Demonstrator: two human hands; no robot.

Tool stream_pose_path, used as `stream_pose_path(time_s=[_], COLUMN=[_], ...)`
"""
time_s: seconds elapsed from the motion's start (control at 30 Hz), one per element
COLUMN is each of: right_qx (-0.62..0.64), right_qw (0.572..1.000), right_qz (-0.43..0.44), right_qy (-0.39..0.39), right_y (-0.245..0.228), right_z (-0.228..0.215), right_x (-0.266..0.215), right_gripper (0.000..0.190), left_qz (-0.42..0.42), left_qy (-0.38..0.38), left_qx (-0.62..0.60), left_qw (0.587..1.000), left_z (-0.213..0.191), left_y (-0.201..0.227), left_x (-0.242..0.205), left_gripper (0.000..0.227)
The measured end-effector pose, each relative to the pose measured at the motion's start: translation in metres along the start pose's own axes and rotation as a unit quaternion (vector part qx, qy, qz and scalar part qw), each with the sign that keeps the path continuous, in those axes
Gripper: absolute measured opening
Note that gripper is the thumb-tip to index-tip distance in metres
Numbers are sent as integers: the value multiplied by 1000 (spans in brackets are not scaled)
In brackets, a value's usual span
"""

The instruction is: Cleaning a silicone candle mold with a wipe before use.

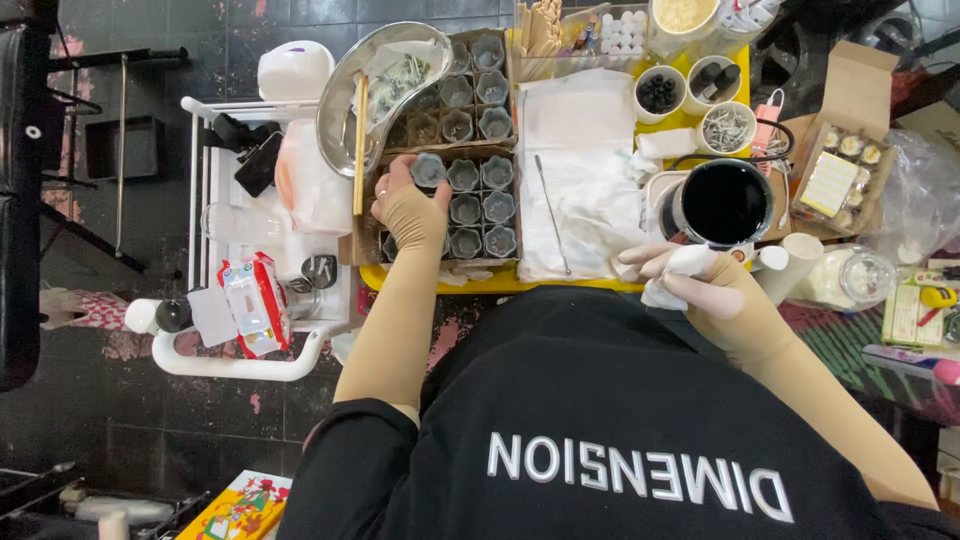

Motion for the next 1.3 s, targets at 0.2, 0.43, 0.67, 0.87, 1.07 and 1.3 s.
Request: stream_pose_path(time_s=[0.2,0.43,0.67,0.87,1.07,1.3], right_qx=[-6,1,-38,-44,-18,26], right_qw=[997,992,995,997,995,995], right_qz=[64,104,80,56,72,51], right_qy=[50,72,41,20,63,79], right_y=[27,3,17,13,12,19], right_z=[-26,-3,-4,4,5,-8], right_x=[-12,-5,2,5,0,-9], right_gripper=[30,42,33,31,32,39], left_qz=[-16,39,11,-10,-33,-9], left_qy=[-13,-9,-151,-215,-288,-270], left_qx=[51,73,252,330,391,370], left_qw=[998,997,956,919,874,889], left_z=[9,-22,-15,-14,7,-9], left_y=[-7,-14,-14,2,1,8], left_x=[-1,-18,-22,-6,7,6], left_gripper=[61,51,68,66,67,74])
Point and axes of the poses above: each hand's wrist, its own x-axis towards the middle knuckle, its own z-axis out of the palm, y = z × x, the point moved 4 cm from there along x, towards the middle knuckle
